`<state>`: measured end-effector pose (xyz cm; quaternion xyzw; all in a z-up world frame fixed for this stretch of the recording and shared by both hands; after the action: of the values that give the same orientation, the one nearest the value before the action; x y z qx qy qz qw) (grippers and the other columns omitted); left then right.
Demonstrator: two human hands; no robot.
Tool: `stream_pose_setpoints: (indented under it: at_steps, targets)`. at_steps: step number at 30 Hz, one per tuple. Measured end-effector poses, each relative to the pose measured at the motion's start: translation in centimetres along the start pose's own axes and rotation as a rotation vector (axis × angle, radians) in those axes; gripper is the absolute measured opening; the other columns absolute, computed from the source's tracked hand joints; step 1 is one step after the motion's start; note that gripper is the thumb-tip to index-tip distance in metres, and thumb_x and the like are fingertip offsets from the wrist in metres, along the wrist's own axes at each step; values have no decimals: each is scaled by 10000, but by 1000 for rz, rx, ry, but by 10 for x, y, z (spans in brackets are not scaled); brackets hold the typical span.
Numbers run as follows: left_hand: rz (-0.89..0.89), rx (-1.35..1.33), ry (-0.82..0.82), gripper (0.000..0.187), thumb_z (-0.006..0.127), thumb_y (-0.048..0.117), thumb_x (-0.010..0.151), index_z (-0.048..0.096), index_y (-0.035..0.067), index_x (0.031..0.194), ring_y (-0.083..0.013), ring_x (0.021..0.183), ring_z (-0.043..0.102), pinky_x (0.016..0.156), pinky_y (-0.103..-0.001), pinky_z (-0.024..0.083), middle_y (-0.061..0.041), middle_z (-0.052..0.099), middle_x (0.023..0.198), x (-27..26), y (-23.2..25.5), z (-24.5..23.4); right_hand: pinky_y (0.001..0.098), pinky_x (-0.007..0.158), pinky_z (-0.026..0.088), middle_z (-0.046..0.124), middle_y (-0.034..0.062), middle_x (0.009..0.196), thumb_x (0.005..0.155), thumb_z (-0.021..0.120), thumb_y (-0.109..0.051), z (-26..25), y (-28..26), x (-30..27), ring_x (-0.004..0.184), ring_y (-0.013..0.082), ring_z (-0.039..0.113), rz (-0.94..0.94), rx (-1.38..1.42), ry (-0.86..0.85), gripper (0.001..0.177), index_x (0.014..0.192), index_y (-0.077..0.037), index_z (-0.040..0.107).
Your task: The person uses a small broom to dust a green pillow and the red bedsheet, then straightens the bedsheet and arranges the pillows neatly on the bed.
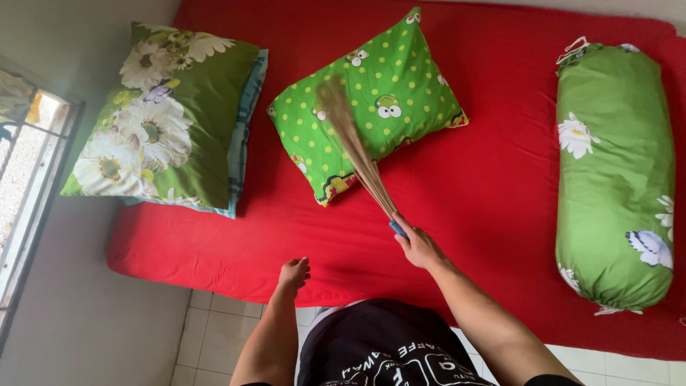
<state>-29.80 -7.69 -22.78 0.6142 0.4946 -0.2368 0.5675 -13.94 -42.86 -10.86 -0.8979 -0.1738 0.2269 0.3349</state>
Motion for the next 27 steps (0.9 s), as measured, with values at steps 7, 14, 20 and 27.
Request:
stream_pose_setpoints:
  at_steps: [7, 14, 20, 27]
  targets:
    - [20, 34, -32, 405, 619, 383, 981, 665, 66, 1229, -166, 810, 687, 684, -349, 517, -54, 731, 1025, 6, 22, 18, 484, 688, 573, 654, 173, 910, 1035, 536, -309, -32, 8, 21, 786, 348, 693, 61, -103, 178, 649, 1618, -284, 252]
    - [25, 73, -37, 404, 620, 382, 979, 659, 71, 1233, -156, 829, 687, 722, -347, 533, -47, 731, 1038, 8, 38, 31, 508, 833, 576, 714, 229, 1090, 1056, 495, -371, -70, 63, 51, 985, 412, 709, 442, -104, 334, 630, 1641, -307, 269]
    - [14, 46, -35, 405, 629, 376, 975, 661, 65, 1232, -160, 825, 684, 713, -351, 525, -48, 728, 1026, 7, 40, 32, 495, 867, 579, 686, 215, 1238, 1060, 471, -360, -93, 76, 57, 1030, 410, 706, 539, 115, 489, 626, 1630, -266, 231]
    - [-19, 64, -33, 397, 628, 375, 979, 663, 72, 1233, -157, 828, 688, 700, -341, 521, -49, 724, 1022, 12, 51, 32, 506, 855, 585, 718, 232, 1152, 1051, 484, -371, -81, 62, 79, 1031, 412, 715, 254, 25, 504, 627, 1636, -293, 272]
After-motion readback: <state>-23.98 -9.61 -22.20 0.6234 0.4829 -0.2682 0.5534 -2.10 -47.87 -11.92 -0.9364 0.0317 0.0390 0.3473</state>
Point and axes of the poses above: each hand's wrist, its own x-axis towards the middle knuckle, its own z-axis out of the palm, y = z × x, the point moved 3 cm from there along x, towards the middle knuckle
